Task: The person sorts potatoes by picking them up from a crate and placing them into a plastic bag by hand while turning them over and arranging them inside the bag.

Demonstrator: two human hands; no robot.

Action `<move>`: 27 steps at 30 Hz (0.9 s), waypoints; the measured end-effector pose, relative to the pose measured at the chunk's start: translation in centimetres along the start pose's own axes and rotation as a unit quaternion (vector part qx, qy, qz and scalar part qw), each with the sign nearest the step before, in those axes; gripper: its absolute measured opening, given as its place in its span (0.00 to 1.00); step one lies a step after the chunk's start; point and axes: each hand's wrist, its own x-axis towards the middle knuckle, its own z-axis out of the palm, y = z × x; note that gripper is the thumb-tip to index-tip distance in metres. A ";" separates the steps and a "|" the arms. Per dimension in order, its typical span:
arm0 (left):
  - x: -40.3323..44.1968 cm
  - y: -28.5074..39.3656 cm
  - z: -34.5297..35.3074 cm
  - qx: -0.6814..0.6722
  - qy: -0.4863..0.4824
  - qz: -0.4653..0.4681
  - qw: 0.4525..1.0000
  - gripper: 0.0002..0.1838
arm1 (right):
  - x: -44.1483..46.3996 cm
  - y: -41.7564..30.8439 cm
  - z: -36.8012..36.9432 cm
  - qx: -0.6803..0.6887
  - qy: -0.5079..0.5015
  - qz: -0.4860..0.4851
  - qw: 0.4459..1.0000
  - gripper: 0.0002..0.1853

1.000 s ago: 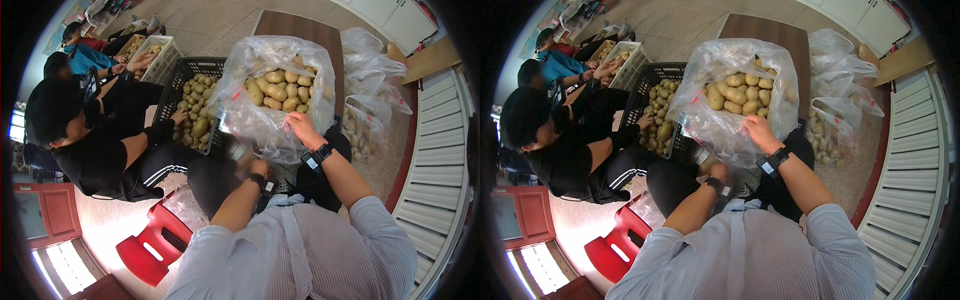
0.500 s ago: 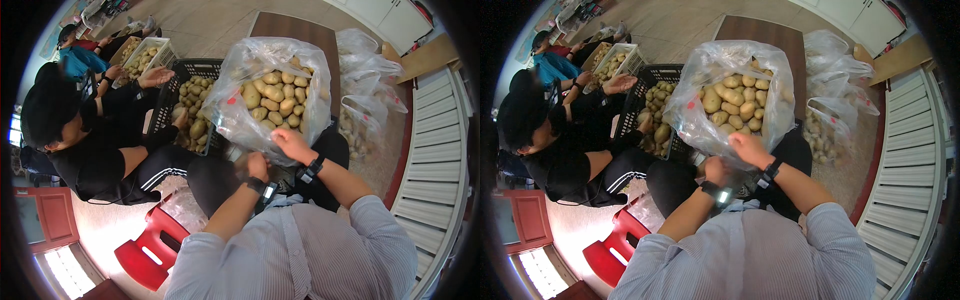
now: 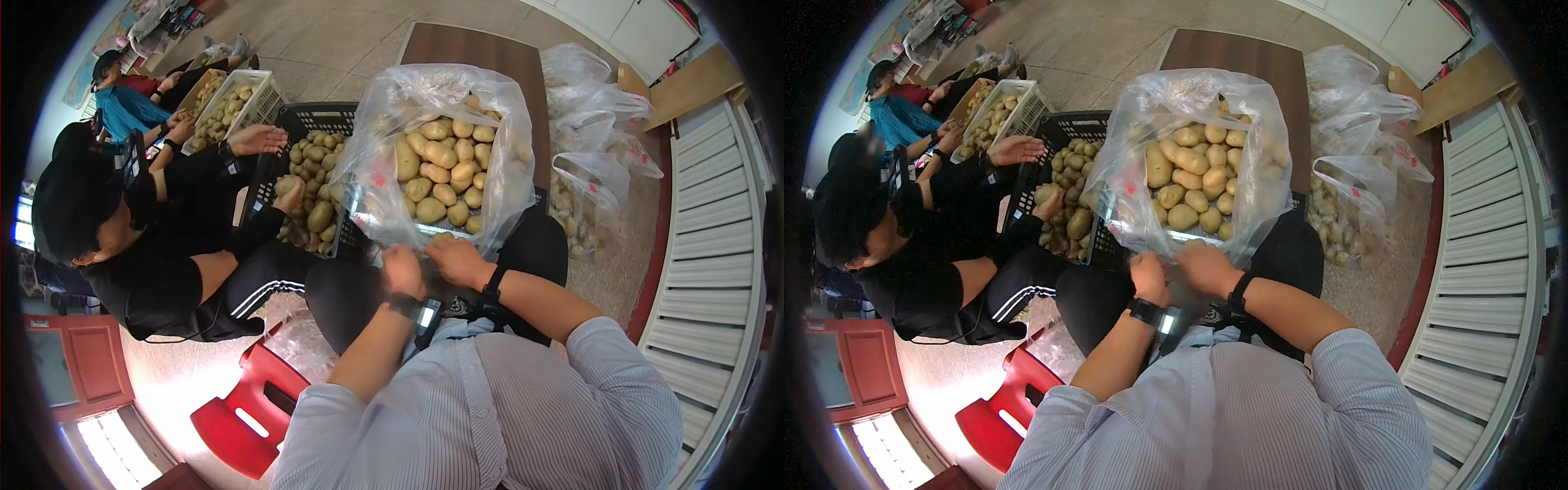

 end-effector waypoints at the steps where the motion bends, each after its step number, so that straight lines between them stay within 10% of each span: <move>1: 0.1 0.6 0.1 -0.132 0.028 -0.063 0.989 0.06 | 0.0 -0.1 -0.1 -0.004 0.008 -0.004 1.000 0.18; 8: 6.5 -3.0 -0.3 -0.145 -0.090 -0.090 0.981 0.06 | 0.0 -0.3 -0.2 0.014 0.012 -0.003 1.000 0.14; 11: 8.5 -9.3 -1.9 0.168 -0.176 0.117 0.963 0.10 | -0.2 -0.8 -0.9 0.017 -0.031 0.043 0.998 0.15; 13: 2.5 -4.5 -0.2 0.503 -0.168 0.292 0.796 0.13 | -0.5 -0.8 -0.2 0.096 0.038 0.097 0.990 0.14; 15: 2.0 -4.4 1.4 0.482 -0.165 0.252 0.823 0.12 | -0.4 -0.5 0.1 0.105 0.065 0.119 0.985 0.16; 17: 2.0 -3.1 3.0 0.160 -0.176 0.005 0.971 0.12 | -0.4 0.1 0.5 0.114 0.094 0.142 0.979 0.17; 20: 2.9 -2.7 4.1 -0.104 -0.142 -0.243 0.954 0.15 | 0.1 1.6 1.3 0.115 0.094 0.173 0.974 0.20; 24: 4.0 -4.9 4.6 -0.125 -0.111 -0.228 0.959 0.11 | 0.6 2.7 2.1 0.127 0.082 0.210 0.966 0.19; 27: 5.1 -8.1 3.8 0.084 -0.185 0.017 0.979 0.09 | 0.6 3.0 2.4 0.135 0.080 0.213 0.964 0.19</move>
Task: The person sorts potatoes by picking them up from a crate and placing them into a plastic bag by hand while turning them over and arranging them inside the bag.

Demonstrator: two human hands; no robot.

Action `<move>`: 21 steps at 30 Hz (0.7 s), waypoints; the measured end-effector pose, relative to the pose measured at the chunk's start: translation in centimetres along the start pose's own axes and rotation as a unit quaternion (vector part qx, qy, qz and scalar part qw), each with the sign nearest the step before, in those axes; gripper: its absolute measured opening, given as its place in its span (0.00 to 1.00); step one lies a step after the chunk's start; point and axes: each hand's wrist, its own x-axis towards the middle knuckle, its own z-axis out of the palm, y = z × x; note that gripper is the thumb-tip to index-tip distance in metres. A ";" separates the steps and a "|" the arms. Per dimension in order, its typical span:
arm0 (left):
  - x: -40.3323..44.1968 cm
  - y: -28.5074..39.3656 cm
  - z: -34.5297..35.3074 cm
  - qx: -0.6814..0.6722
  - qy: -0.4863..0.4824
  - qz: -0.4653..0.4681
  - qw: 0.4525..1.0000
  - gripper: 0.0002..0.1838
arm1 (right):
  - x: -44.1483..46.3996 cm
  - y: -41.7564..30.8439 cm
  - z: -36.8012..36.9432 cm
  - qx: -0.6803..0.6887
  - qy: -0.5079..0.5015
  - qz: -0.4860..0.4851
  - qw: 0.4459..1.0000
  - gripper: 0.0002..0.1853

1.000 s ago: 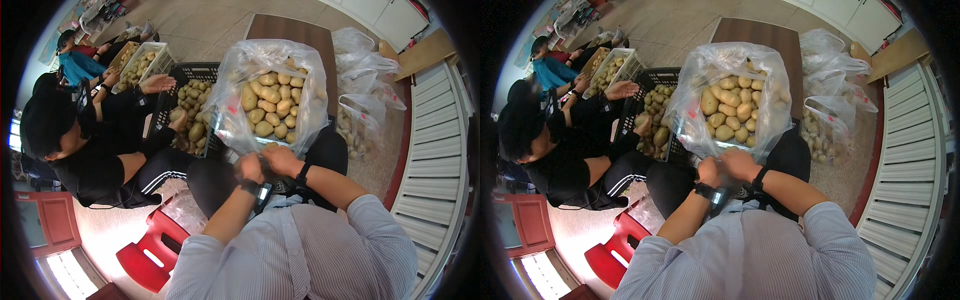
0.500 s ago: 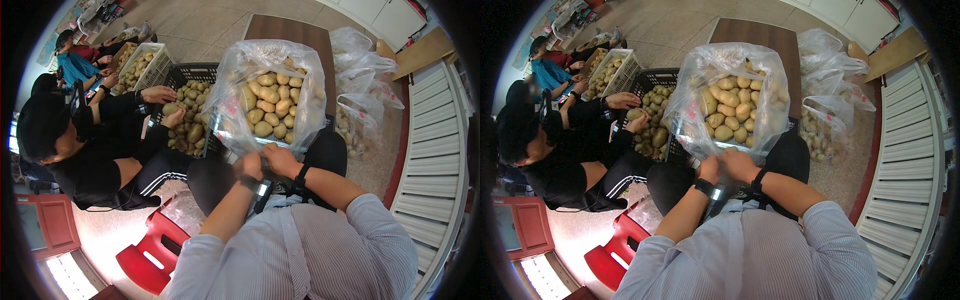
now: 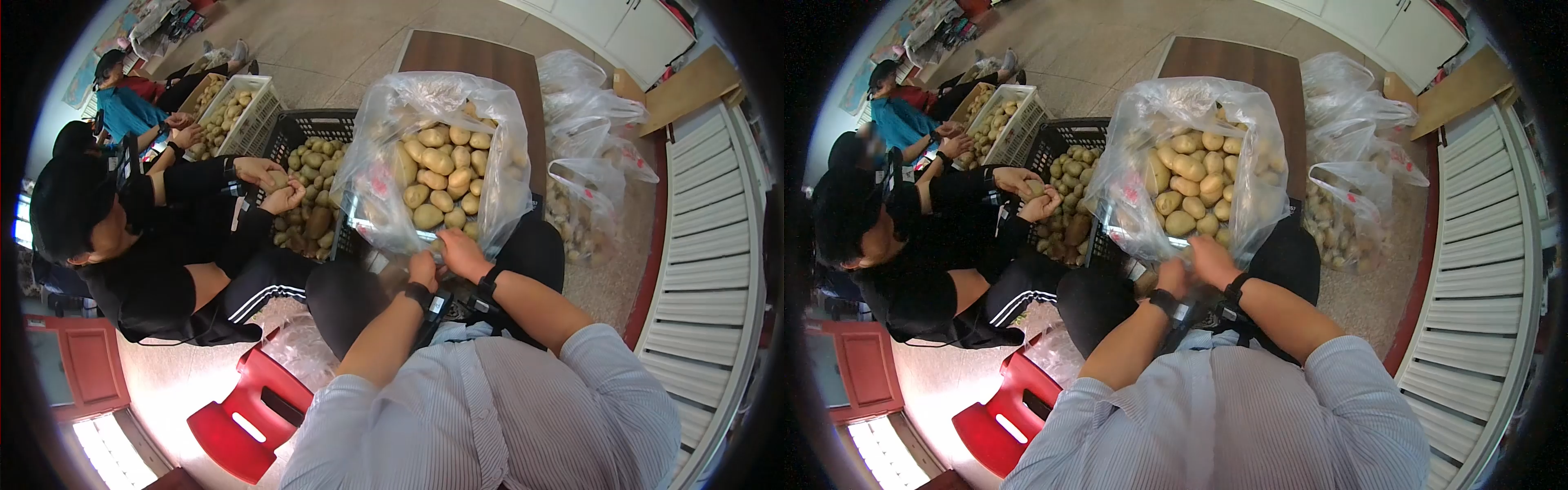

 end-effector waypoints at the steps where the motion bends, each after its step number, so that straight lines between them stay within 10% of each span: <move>1: 0.2 -0.6 0.1 -0.044 0.021 -0.011 0.999 0.09 | 0.0 -0.1 0.1 0.003 0.002 0.000 1.000 0.19; 10: 5.4 -7.6 -2.4 0.361 0.106 0.312 0.872 0.04 | 0.0 0.0 -0.7 0.007 -0.025 -0.031 0.999 0.26; 13: 2.1 -2.0 -0.9 0.232 0.251 0.196 0.919 0.09 | 0.0 0.4 -0.2 0.021 -0.025 -0.063 0.997 0.30; 14: -0.5 3.1 0.5 -0.157 0.264 -0.021 0.951 0.11 | -0.1 0.4 -0.2 0.017 -0.016 -0.080 0.997 0.30; 21: -0.9 4.1 -0.3 -0.199 0.246 0.023 0.948 0.16 | -0.4 -1.4 -1.2 -0.071 -0.077 -0.021 0.994 0.33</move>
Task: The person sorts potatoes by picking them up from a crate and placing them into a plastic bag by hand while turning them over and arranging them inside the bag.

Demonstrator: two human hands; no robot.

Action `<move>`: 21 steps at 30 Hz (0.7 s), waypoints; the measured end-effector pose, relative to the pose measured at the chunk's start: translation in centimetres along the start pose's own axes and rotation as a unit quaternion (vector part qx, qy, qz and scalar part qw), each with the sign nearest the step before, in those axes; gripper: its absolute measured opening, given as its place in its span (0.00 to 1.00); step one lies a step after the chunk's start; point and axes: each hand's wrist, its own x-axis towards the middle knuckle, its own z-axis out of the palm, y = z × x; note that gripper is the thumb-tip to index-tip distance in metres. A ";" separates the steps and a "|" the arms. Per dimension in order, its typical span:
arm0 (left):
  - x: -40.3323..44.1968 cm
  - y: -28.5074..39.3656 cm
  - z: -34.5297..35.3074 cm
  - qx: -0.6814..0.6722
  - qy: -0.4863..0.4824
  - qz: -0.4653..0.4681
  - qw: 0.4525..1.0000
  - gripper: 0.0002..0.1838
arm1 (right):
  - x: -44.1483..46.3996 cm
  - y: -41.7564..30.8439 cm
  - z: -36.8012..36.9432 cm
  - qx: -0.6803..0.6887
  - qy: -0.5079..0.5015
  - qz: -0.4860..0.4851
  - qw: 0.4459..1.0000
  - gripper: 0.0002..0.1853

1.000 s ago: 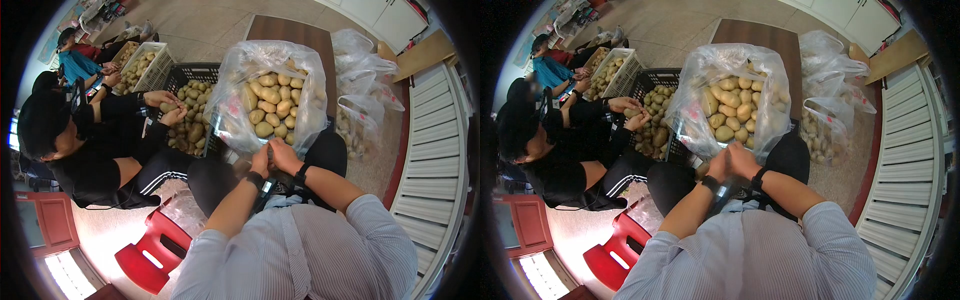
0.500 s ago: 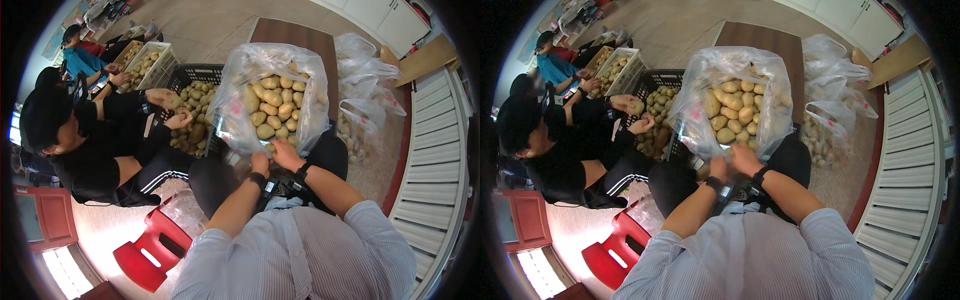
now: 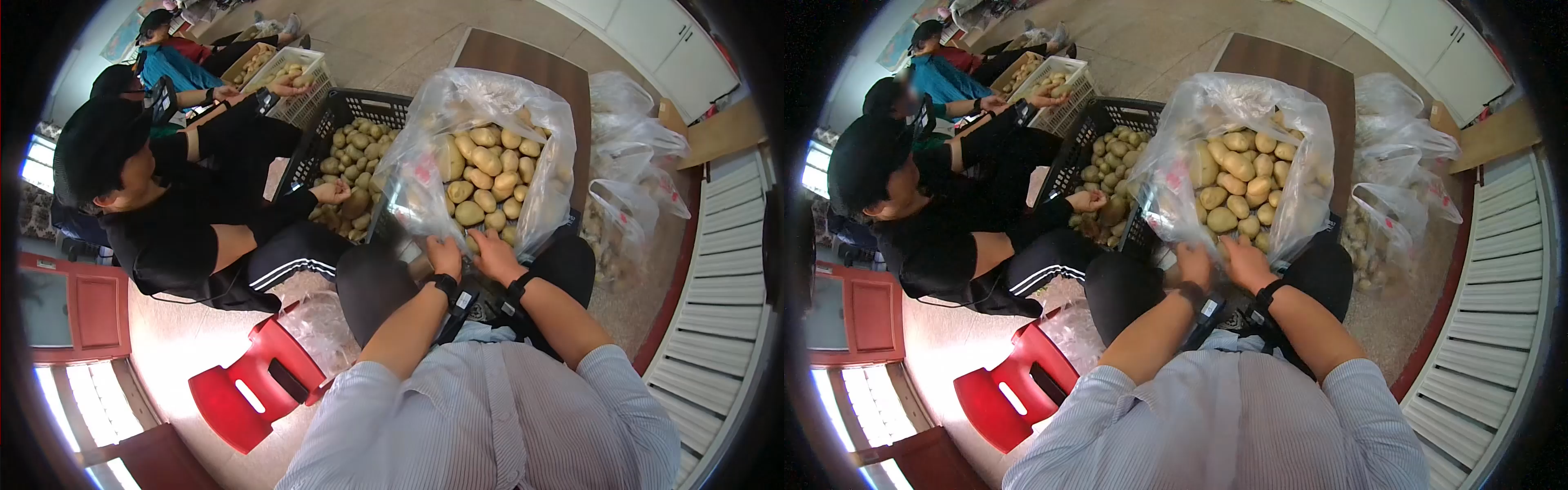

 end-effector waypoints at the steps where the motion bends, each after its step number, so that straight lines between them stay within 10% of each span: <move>1: 0.4 -0.1 0.0 0.012 -0.007 -0.014 1.000 0.15 | 0.0 0.0 -0.2 -0.002 -0.004 0.005 1.000 0.33; 21: 1.5 0.1 -0.1 -0.036 -0.002 -0.063 0.997 0.11 | 1.4 2.3 1.6 0.191 0.080 0.041 0.977 0.24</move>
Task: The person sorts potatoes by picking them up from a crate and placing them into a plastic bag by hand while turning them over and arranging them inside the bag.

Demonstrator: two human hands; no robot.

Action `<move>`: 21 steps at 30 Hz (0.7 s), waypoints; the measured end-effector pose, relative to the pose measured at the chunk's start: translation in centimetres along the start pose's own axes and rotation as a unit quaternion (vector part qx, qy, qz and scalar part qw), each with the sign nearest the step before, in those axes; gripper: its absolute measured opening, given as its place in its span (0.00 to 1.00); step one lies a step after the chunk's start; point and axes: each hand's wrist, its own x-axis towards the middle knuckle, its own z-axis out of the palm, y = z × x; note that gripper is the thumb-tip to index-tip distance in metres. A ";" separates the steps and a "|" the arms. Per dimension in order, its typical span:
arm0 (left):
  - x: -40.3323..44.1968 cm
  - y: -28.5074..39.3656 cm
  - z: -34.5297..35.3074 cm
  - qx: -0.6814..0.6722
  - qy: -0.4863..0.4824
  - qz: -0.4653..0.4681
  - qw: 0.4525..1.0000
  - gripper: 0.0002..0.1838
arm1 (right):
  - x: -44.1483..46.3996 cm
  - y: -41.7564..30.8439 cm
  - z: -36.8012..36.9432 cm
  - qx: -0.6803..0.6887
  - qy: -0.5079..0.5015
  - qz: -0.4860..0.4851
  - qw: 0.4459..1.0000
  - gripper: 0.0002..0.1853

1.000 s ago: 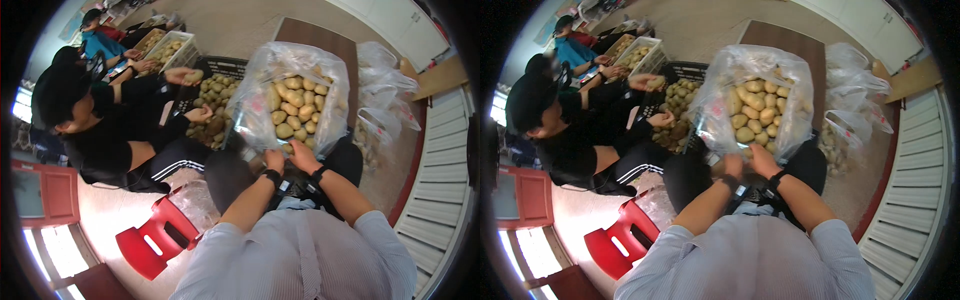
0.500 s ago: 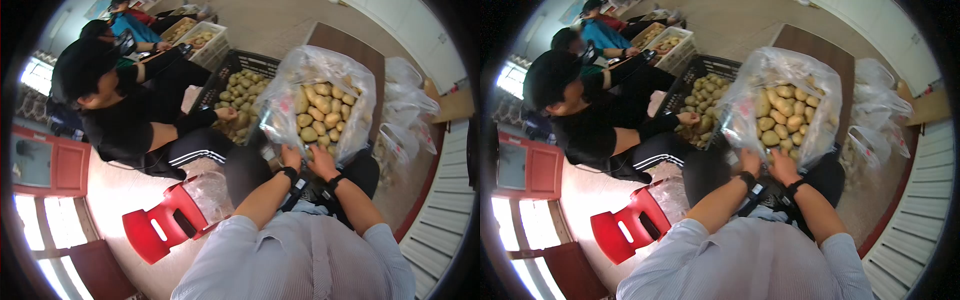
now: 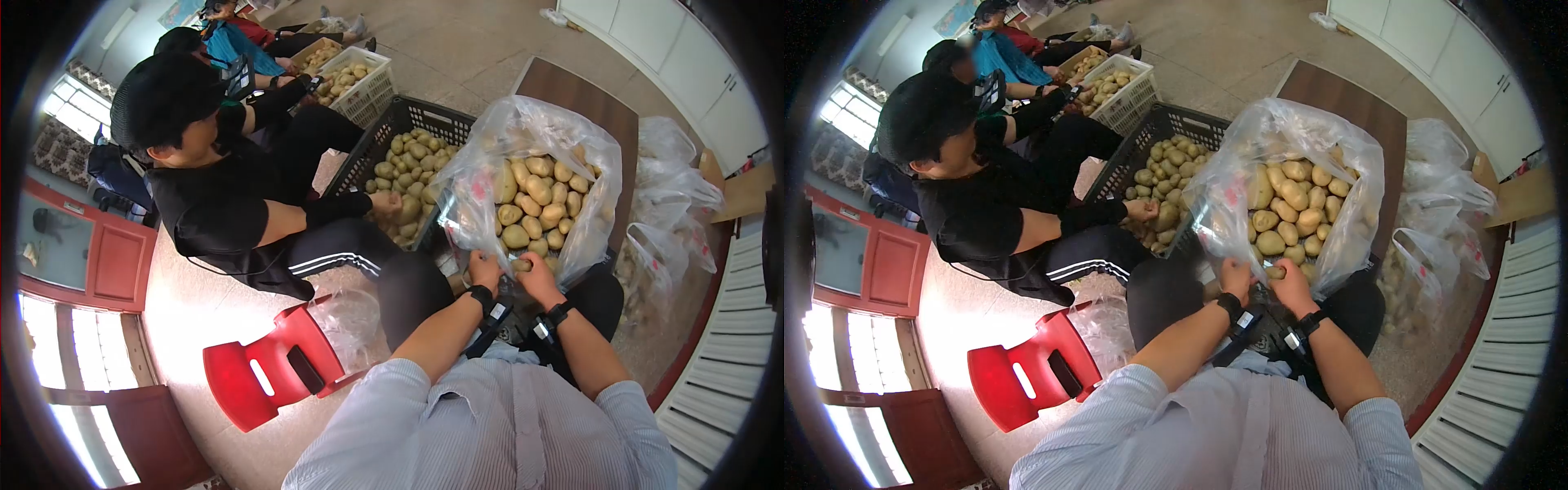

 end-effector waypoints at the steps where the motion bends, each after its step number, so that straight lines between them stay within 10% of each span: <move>1: -0.1 0.0 0.1 -0.008 0.006 0.003 1.000 0.11 | 0.2 0.3 0.0 0.047 0.000 0.045 0.998 0.23; 21: -0.7 -1.0 -0.7 0.002 0.026 -0.023 0.999 0.14 | -0.1 -1.2 -2.3 0.372 -0.007 0.233 0.899 0.24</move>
